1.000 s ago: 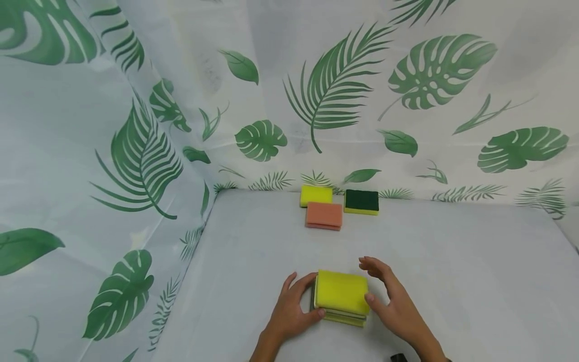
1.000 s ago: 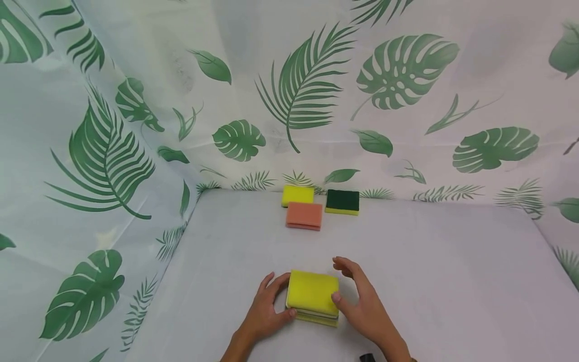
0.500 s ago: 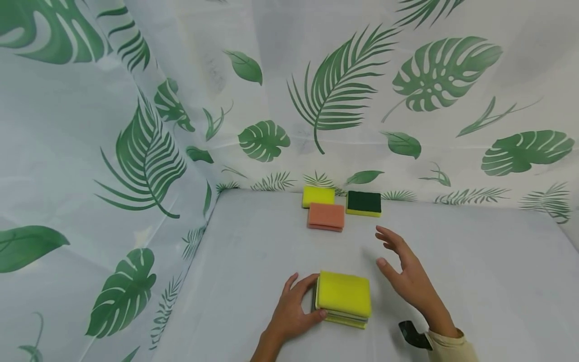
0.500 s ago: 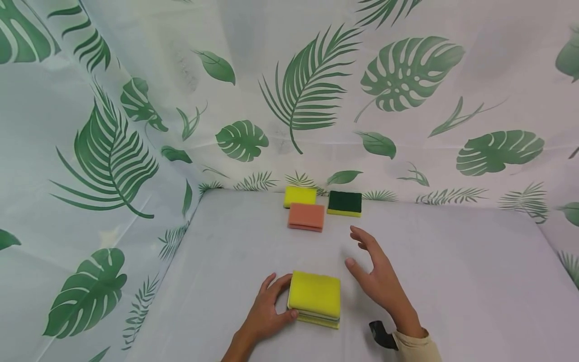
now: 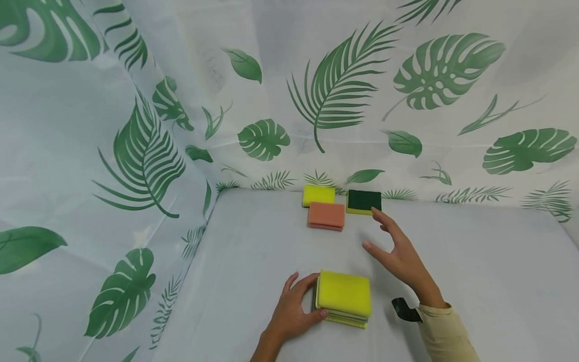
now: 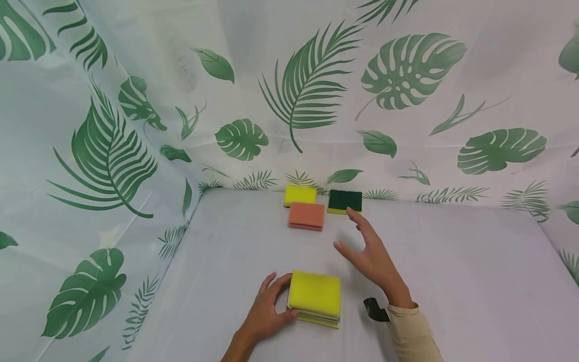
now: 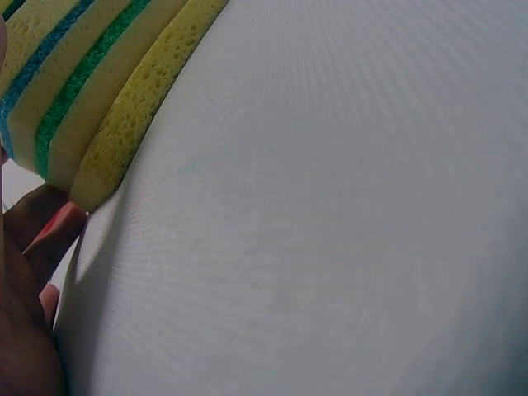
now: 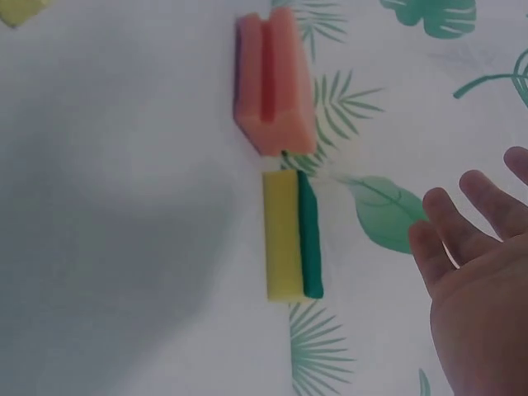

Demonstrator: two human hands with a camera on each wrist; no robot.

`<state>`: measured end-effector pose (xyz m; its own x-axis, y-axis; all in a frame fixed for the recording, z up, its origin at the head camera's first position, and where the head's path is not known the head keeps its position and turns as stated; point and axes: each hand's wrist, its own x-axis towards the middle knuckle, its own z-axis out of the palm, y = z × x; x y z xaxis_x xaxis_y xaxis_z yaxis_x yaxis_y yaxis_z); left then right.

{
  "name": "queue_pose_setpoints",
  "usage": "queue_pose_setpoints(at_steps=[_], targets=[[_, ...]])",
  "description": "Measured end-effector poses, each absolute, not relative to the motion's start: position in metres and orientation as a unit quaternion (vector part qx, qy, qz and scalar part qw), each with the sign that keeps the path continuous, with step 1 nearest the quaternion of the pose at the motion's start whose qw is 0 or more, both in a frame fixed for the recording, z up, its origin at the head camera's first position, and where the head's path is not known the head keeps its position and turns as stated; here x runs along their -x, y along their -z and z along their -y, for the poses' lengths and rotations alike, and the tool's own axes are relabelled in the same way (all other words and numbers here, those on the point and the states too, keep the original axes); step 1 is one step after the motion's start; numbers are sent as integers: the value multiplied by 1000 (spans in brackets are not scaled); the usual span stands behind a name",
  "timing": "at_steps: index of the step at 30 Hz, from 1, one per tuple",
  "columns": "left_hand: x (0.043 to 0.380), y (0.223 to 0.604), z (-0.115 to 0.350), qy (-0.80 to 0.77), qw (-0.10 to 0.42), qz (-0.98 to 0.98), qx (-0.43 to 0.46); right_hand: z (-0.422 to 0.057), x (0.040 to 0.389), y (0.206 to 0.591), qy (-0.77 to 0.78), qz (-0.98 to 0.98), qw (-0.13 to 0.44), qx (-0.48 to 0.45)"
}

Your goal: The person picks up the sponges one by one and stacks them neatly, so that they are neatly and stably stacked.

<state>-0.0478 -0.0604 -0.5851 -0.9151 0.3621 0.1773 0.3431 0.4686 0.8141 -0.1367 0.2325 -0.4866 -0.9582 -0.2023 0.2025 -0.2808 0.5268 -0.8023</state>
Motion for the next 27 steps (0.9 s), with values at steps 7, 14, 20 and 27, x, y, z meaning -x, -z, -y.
queue_pose_setpoints(at_steps=[7, 14, 20, 27], targets=[[48, 585, 60, -465, 9, -862, -203, -227, 159, 493, -470, 871, 11, -140], [49, 585, 60, -467, 6, -860, -206, -219, 179, 503, -469, 873, -27, -131], [49, 586, 61, -464, -1, -860, -212, -210, 196, 513, -459, 879, -51, -118], [49, 587, 62, -462, -1, -860, -216, -204, 210, 526, -481, 865, -55, -132]])
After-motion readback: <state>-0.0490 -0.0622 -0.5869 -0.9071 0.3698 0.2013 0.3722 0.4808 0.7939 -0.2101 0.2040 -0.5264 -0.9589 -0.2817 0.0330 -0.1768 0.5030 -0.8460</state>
